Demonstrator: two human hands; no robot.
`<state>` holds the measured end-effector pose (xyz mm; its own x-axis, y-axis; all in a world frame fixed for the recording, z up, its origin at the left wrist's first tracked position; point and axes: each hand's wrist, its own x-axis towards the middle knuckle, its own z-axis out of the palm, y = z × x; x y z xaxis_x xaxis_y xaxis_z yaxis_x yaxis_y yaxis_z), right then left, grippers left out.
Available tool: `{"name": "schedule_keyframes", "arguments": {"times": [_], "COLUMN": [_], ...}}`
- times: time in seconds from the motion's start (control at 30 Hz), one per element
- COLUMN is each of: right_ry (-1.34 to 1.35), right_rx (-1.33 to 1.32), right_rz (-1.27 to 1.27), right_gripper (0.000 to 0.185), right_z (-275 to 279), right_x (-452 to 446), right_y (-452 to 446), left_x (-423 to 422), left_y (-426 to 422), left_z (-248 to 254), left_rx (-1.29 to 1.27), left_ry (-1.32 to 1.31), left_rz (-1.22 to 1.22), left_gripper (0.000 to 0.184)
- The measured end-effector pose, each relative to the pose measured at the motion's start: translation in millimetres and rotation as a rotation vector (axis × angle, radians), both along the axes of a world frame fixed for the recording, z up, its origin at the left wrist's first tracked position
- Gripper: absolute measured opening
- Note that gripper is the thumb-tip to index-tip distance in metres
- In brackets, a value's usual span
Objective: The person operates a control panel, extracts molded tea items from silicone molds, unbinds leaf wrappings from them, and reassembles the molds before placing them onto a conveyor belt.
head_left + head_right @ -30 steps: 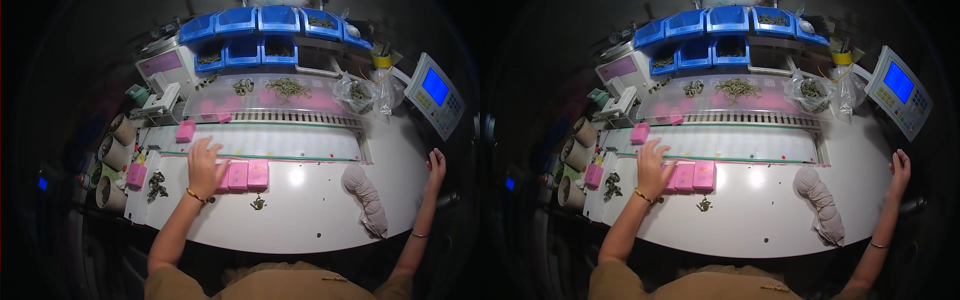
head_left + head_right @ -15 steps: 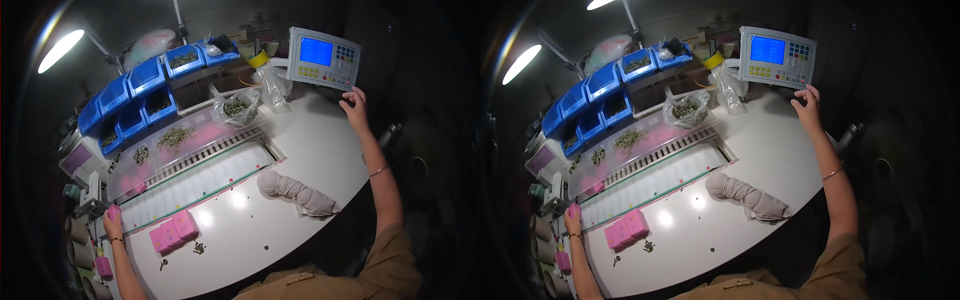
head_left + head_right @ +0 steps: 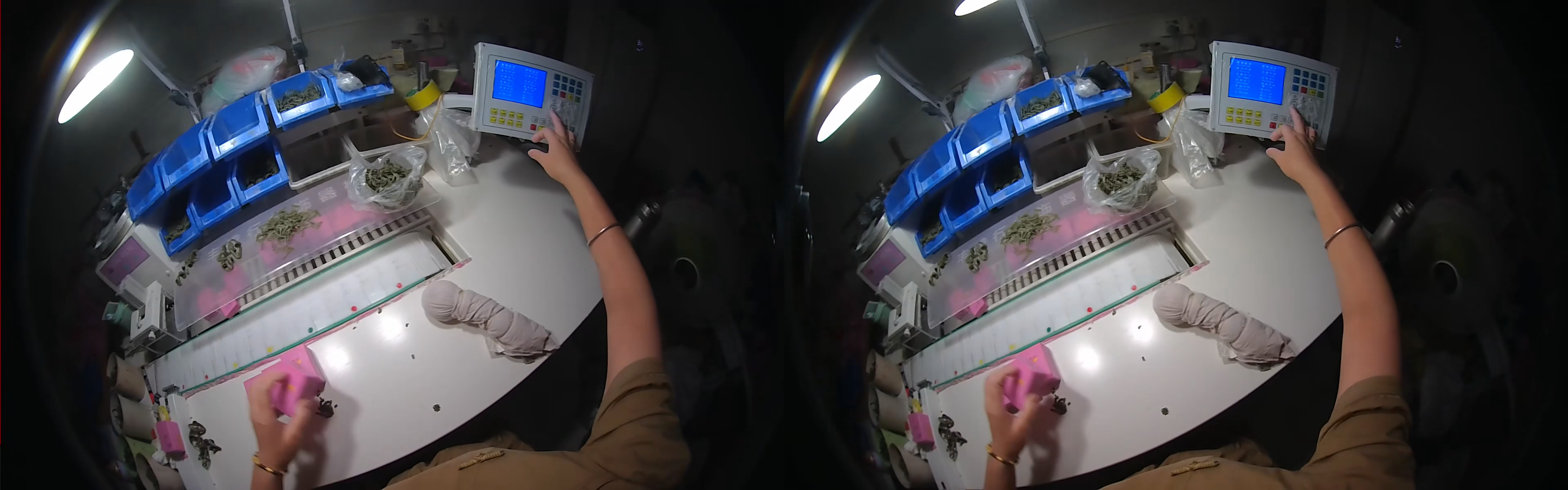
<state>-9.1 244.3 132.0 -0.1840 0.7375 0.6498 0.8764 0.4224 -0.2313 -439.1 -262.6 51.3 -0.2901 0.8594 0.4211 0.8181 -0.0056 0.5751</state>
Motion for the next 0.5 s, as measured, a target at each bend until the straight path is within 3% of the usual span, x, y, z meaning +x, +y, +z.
{"name": "schedule_keyframes", "arguments": {"times": [0.1,0.23,0.5], "right_ry": [-0.019,-0.024,-0.099], "right_rx": [-0.018,0.058,0.017], "right_rz": [-0.019,-0.028,-0.114], "right_gripper": [0.03,0.029,0.029], "right_z": [4,8,23], "right_x": [0,6,6], "right_y": [1,8,3], "left_x": [41,69,85], "left_y": [4,9,12], "left_z": [0,-12,-33], "left_rx": [-0.018,-0.085,-0.119], "left_ry": [0.061,0.065,0.175], "left_rz": [-0.234,-0.322,-0.249], "left_gripper": [0.052,0.052,0.052]}}
